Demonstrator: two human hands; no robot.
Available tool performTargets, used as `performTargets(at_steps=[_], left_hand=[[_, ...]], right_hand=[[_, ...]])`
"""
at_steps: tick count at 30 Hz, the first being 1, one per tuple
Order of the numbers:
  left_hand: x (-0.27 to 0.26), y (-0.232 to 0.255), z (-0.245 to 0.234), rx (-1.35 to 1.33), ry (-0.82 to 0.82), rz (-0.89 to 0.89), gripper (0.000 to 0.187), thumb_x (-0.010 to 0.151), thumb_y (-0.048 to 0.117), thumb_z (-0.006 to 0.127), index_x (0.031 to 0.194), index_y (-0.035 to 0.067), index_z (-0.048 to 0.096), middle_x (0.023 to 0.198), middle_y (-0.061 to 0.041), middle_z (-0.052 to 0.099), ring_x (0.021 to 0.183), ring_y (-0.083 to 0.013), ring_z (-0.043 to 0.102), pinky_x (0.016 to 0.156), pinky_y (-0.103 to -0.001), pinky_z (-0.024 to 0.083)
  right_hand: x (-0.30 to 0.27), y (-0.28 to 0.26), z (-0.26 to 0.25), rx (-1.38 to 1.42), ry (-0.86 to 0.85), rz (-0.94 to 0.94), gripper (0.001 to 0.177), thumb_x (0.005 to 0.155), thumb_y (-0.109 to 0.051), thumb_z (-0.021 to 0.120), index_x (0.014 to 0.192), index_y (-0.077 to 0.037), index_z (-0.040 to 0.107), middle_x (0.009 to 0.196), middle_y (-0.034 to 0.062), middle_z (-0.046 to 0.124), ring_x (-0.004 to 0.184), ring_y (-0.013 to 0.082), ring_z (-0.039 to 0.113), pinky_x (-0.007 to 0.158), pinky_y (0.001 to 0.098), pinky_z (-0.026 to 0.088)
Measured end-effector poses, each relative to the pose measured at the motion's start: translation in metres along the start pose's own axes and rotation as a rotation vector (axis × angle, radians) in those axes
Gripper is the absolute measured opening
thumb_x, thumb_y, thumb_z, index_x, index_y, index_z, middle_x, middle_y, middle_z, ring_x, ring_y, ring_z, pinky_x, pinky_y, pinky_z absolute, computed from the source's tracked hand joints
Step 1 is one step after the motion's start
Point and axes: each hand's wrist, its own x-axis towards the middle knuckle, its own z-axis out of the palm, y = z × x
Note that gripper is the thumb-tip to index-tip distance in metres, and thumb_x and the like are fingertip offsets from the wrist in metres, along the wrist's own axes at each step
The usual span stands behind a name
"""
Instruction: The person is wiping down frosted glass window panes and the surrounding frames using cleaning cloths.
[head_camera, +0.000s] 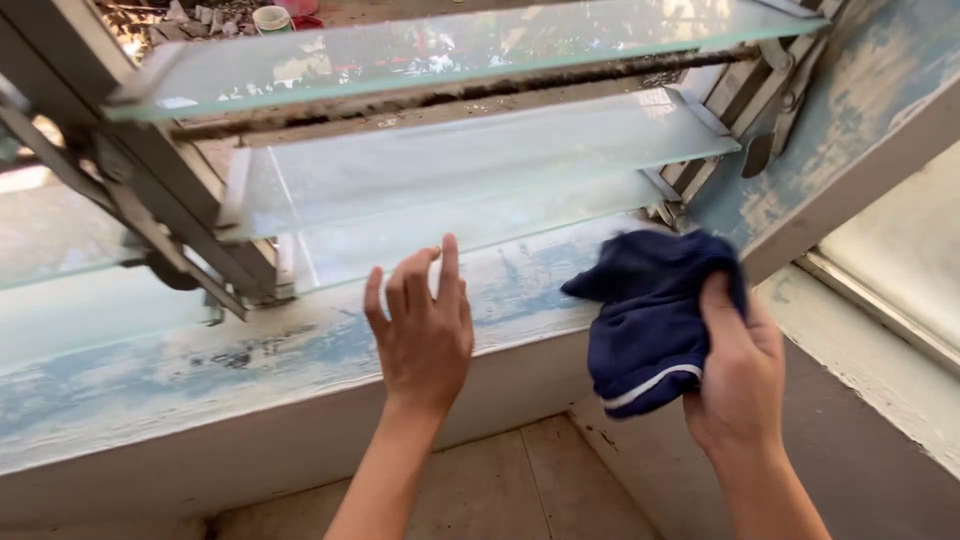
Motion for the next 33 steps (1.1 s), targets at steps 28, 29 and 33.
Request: performTargets(at_steps=[28,29,33], left_hand=[[-0.003,-0.001,0.016,-0.019,0.104,0.021,0.027,0.099,0.011,0.066,0.126,0.01,0.07,0.136,-0.008,0.068,0.134,-0.0256,0.058,0.125,-0.054,0.03],[-0.003,-0.001,0.013,-0.015,0.116,0.018,0.027,0.099,0.011,0.066,0.126,0.01,0.07,0.136,-0.008,0.068,0.134,-0.0256,0.058,0.125,-0.054,0.03],[-0.003,-0.006,0.006,-0.036,0.079,0.054,0.039,0.094,0.01,0.065,0.133,0.009,0.067,0.138,-0.009,0.068,0.134,-0.025,0.058,0.124,-0.052,0.029]], right_hand=[[0.129,0.05,0.1,-1.81,-0.598,-0.282,0.037,0.109,-0.034,0.043,0.123,-0.011,0.068,0.101,0.0114,0.074,0.096,0.0293,0.073,0.086,0.0454,0.06],[0.127,0.052,0.089,-1.812,-0.595,-0.297,0.037,0.109,-0.034,0.043,0.123,-0.011,0.068,0.101,0.0114,0.074,0.096,0.0293,0.073,0.086,0.0454,0.06],[0.121,0.027,0.055,-1.55,-0.626,-0.925,0.051,0.096,-0.047,0.055,0.139,-0.022,0.063,0.113,0.0137,0.069,0.11,0.0329,0.065,0.092,0.0472,0.054]])
